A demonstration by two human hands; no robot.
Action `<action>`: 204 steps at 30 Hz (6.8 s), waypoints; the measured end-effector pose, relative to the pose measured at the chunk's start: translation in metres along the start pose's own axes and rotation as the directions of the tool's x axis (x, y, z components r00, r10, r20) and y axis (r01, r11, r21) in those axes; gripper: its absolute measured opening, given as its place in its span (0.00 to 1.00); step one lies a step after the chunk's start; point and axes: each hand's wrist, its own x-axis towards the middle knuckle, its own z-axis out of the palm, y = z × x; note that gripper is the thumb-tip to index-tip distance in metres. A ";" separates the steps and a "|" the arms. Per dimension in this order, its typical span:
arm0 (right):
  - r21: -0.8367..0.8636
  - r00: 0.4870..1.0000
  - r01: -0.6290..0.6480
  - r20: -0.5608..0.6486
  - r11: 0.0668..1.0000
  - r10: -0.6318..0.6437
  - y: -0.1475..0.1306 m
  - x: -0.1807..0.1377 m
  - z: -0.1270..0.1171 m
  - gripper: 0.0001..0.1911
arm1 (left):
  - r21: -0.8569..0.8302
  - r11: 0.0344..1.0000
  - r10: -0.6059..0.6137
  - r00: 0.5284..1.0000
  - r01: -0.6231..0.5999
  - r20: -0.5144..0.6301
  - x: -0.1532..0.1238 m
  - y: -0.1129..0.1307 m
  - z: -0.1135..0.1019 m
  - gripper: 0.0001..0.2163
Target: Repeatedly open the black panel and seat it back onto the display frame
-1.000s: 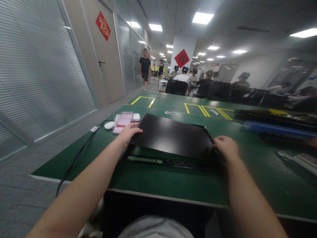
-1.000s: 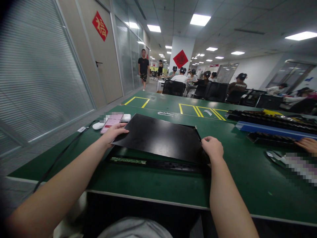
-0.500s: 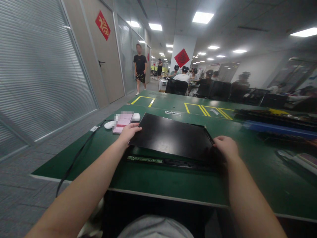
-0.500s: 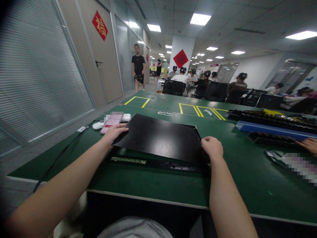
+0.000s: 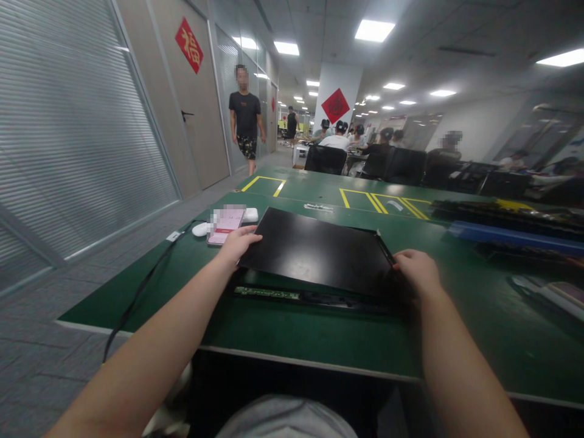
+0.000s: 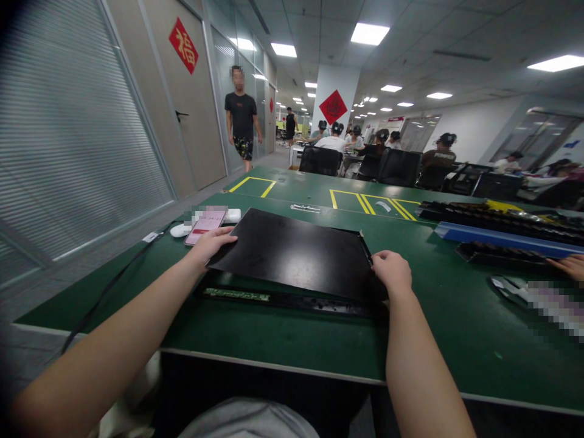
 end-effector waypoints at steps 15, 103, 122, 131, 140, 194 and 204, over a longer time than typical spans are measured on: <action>0.027 1.000 -0.013 0.002 1.000 0.013 0.006 0.005 0.004 0.14 | -0.003 1.000 0.025 1.000 -0.025 0.015 0.001 0.001 0.002 0.22; 0.208 0.998 -0.067 0.000 0.976 0.069 0.011 0.009 0.008 0.14 | 0.895 0.315 0.286 0.931 -0.314 0.226 0.010 -0.012 -0.008 0.12; 0.130 0.999 0.012 -0.037 0.991 -0.007 0.009 0.005 0.006 0.12 | 0.553 0.296 0.060 0.593 -0.779 0.803 -0.024 0.006 -0.007 0.25; 0.106 1.000 -0.010 -0.017 0.994 0.012 0.003 0.000 0.002 0.12 | 0.447 0.327 0.055 0.488 -0.833 0.871 -0.037 0.017 0.001 0.22; 0.118 0.999 0.021 -0.033 0.993 -0.017 0.007 0.002 0.004 0.13 | 0.489 0.341 -0.007 0.518 -0.803 0.855 -0.041 0.020 0.003 0.19; 0.104 1.000 0.011 -0.017 0.994 -0.009 0.009 0.003 0.005 0.15 | 0.495 0.284 -0.050 0.503 -0.821 0.863 -0.043 0.018 0.009 0.09; 0.137 1.000 0.006 -0.028 0.991 -0.002 0.008 0.002 0.005 0.14 | 0.415 0.254 -0.014 0.426 -0.874 0.905 -0.046 0.018 0.011 0.08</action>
